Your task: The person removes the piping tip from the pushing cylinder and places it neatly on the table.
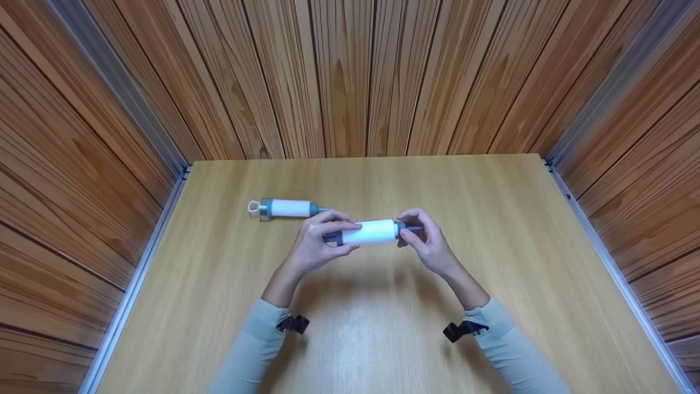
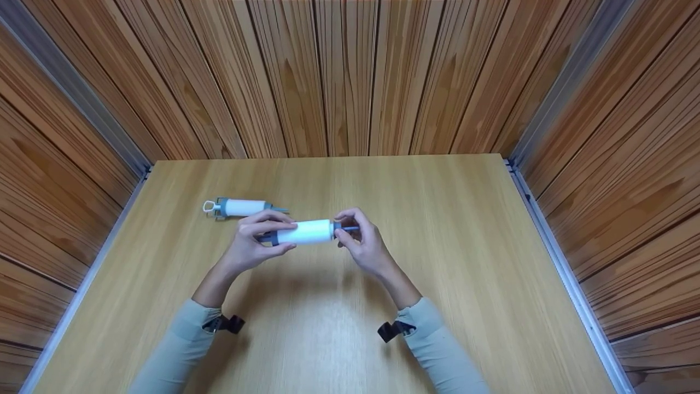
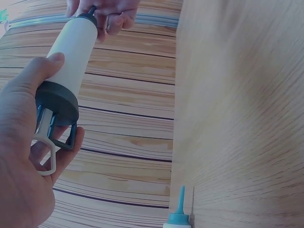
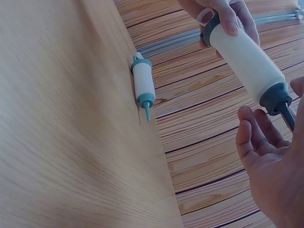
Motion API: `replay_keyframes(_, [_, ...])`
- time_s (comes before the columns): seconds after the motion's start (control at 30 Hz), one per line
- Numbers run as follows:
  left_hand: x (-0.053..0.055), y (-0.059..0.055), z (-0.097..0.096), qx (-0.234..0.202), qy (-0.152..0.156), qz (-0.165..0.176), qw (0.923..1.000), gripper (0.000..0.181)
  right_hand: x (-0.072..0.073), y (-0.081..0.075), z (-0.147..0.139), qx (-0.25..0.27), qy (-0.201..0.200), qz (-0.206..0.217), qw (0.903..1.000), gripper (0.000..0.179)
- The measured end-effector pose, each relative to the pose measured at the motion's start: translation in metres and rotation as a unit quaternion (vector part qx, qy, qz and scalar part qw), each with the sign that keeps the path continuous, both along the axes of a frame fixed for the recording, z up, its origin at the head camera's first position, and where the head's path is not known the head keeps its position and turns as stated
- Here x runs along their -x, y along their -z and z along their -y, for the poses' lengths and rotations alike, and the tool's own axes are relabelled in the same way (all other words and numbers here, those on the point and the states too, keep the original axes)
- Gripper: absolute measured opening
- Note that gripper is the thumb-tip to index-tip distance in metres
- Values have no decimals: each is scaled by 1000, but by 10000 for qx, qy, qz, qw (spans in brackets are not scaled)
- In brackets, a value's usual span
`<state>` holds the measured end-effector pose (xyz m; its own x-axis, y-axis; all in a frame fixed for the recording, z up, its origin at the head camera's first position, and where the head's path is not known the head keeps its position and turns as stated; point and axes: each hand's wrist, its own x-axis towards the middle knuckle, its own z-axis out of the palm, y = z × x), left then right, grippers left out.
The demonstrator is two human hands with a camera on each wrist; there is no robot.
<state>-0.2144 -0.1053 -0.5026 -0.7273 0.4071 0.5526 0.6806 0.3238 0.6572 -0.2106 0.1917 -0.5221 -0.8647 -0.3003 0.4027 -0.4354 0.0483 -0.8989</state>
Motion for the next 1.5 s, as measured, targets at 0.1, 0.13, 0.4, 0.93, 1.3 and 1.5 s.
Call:
replay_keyframes(0.1, [0,1,0,-50,51,-17,10000,32,-1,0,0,-72,79,76,9999,23])
replay_keyframes(0.13, [0,1,0,-71,75,-16,9999,32,-1,0,0,-79,87,89,9999,23])
replay_keyframes(0.4, [0,1,1,-73,124,-18,9999,33,-3,0,-1,-5,-15,-22,10000,26])
replay_keyframes(0.93, [-1,5,2,-43,70,-40,10000,32,-2,4,1,269,-179,-401,9987,30])
replay_keyframes(1.3, [1,3,1,-21,82,45,10000,33,3,6,-4,347,-95,-693,9970,32])
replay_keyframes(1.5, [2,6,6,-106,112,64,9999,33,6,7,-8,404,-268,-837,9953,33])
